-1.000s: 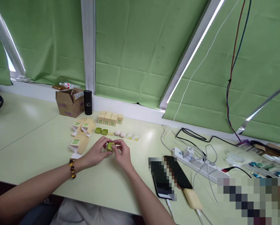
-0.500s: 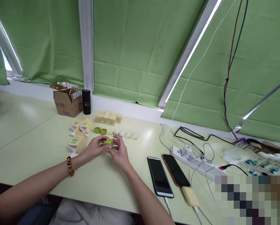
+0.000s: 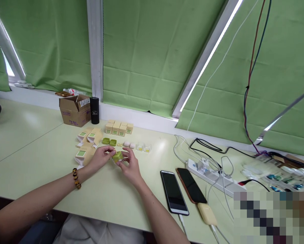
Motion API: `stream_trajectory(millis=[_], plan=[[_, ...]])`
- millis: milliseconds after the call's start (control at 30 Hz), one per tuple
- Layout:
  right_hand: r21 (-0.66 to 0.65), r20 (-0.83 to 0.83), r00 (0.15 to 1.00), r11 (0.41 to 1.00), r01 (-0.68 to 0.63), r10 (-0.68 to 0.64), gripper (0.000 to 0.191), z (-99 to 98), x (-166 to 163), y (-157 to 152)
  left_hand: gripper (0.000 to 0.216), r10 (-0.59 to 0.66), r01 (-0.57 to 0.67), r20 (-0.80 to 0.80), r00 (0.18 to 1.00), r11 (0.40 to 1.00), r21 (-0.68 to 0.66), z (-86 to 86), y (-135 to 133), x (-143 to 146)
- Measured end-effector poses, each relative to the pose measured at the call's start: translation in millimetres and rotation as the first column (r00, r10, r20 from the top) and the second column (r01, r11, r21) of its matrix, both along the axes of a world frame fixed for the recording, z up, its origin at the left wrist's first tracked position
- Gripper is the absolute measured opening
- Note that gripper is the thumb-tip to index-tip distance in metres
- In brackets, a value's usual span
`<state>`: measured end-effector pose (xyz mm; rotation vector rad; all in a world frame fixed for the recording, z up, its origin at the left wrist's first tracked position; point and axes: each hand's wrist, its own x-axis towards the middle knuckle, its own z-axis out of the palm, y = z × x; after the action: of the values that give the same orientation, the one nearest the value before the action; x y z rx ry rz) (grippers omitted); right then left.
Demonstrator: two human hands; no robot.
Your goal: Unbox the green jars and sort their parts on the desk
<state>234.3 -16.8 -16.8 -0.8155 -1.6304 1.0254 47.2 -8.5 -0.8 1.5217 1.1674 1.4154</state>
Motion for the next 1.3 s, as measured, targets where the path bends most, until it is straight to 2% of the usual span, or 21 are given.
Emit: stream_trajectory(millis=[200, 400, 533, 733, 900, 967, 1067, 1100, 1167, 1233, 1300], plan=[[0.036, -0.023, 1.000, 0.999, 0.020, -0.019, 0.058, 3.8, 4, 0, 0.035, 0.076, -0.076, 0.159, 0.984, 0.997, -0.005, 1.9, 3, -2], [0.119, -0.132, 0.991, 0.993, 0.026, -0.011, 0.054, 9.2, 7, -2, 0.030, 0.066, -0.015, 0.455, 0.888, 0.993, -0.114, 2.3, 3, -5], [0.139, -0.176, 0.984, 0.990, 0.035, -0.010, 0.050, 12.5, 10, 0, 0.024, 0.056, 0.037, 0.538, 0.841, 0.986, -0.161, -2.0, 4, -2], [0.027, -0.301, 0.952, 0.997, 0.068, -0.056, 0.028, 16.5, 17, 8, 0.025, 0.039, 0.066, 0.548, 0.836, 0.983, -0.171, -4.9, 5, -1], [-0.103, -0.361, 0.921, 0.988, 0.115, -0.145, 0.028, 18.8, 28, 20, 0.025, 0.040, 0.072, 0.545, 0.838, 0.980, -0.183, -3.1, 4, -2], [-0.061, -0.278, 0.934, 0.974, 0.219, -0.227, 0.025, 24.0, 38, 24, 0.025, 0.040, 0.070, 0.541, 0.840, 0.981, -0.181, -2.4, 3, -2], [0.174, 0.024, 0.909, 0.897, 0.407, -0.417, 0.014, 36.2, 61, 30, 0.025, 0.037, 0.071, 0.533, 0.845, 0.981, -0.181, -2.3, 3, -1], [0.275, 0.162, 0.860, 0.859, 0.432, -0.484, 0.009, 40.4, 69, 30, 0.025, 0.038, 0.072, 0.533, 0.845, 0.980, -0.184, -2.6, 3, -1], [0.412, 0.370, 0.684, 0.771, 0.485, -0.628, 0.010, 46.7, 84, 31, 0.024, 0.041, 0.075, 0.532, 0.846, 0.978, -0.195, -3.4, 3, -1], [0.418, 0.525, 0.538, 0.750, 0.512, -0.659, 0.017, 48.7, 94, 32, 0.024, 0.045, 0.073, 0.529, 0.847, 0.977, -0.201, -4.3, 3, -1], [0.375, 0.658, 0.429, 0.763, 0.526, -0.619, 0.022, 46.4, 98, 33, 0.025, 0.047, 0.071, 0.526, 0.849, 0.977, -0.202, -4.5, 3, -1]])
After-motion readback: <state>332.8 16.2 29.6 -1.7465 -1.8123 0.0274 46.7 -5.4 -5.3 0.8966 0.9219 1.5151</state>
